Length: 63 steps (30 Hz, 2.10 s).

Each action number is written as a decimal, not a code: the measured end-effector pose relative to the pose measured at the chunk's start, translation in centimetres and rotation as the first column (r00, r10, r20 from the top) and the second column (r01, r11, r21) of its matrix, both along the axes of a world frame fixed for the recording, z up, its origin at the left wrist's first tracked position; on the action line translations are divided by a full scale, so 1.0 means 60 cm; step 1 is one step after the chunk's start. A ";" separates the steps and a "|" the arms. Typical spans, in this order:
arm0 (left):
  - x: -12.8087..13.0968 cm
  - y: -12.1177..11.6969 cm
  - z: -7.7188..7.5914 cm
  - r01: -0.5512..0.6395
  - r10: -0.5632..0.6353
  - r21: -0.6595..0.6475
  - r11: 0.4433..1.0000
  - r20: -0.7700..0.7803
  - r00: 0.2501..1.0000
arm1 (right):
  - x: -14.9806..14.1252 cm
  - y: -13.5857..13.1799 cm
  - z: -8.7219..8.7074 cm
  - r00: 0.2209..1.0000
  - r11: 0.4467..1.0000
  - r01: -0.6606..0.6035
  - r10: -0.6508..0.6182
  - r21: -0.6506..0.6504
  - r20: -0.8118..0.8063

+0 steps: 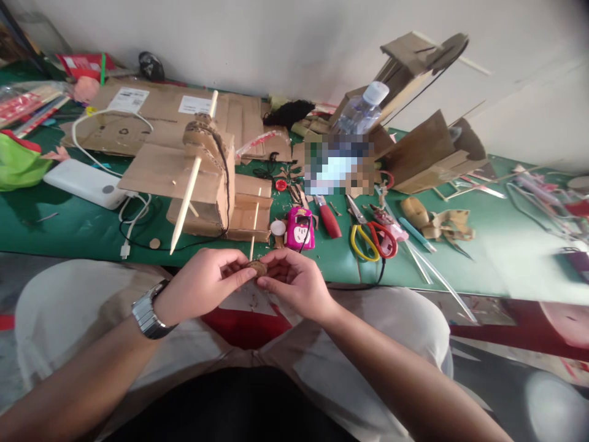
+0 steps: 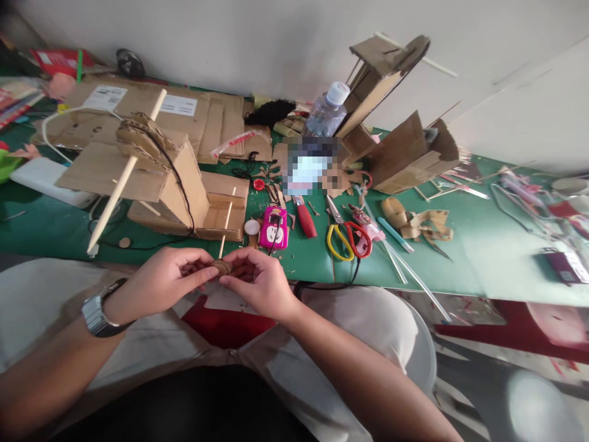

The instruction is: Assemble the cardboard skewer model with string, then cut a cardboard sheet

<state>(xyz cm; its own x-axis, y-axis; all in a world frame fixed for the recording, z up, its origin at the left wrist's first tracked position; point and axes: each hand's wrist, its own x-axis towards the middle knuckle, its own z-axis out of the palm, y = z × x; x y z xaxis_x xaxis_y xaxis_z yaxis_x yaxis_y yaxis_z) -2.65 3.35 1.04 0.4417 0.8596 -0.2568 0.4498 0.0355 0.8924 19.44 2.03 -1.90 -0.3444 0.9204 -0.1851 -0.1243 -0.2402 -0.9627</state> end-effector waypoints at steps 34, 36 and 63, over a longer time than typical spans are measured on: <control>-0.003 0.029 -0.040 -0.007 0.001 -0.077 0.997 -0.072 0.997 | 0.009 0.004 0.000 0.911 0.953 -0.082 -0.048 0.293 0.409; 0.005 0.031 -0.047 -0.020 0.022 -0.122 0.992 0.009 1.000 | 0.007 0.005 -0.003 0.901 0.955 -0.083 -0.049 0.283 0.431; 0.018 0.035 -0.063 -0.023 0.038 -0.146 0.989 0.097 0.995 | 0.006 0.006 -0.021 0.877 0.926 -0.106 -0.084 0.361 0.473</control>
<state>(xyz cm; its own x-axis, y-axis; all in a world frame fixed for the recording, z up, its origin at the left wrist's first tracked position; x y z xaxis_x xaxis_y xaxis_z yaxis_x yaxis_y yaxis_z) -1.60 5.46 -2.75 0.4453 0.8299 -0.3360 0.3564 0.1799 0.9168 19.79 2.37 -3.15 -0.3126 0.9496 0.0208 0.3674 0.1411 -0.9193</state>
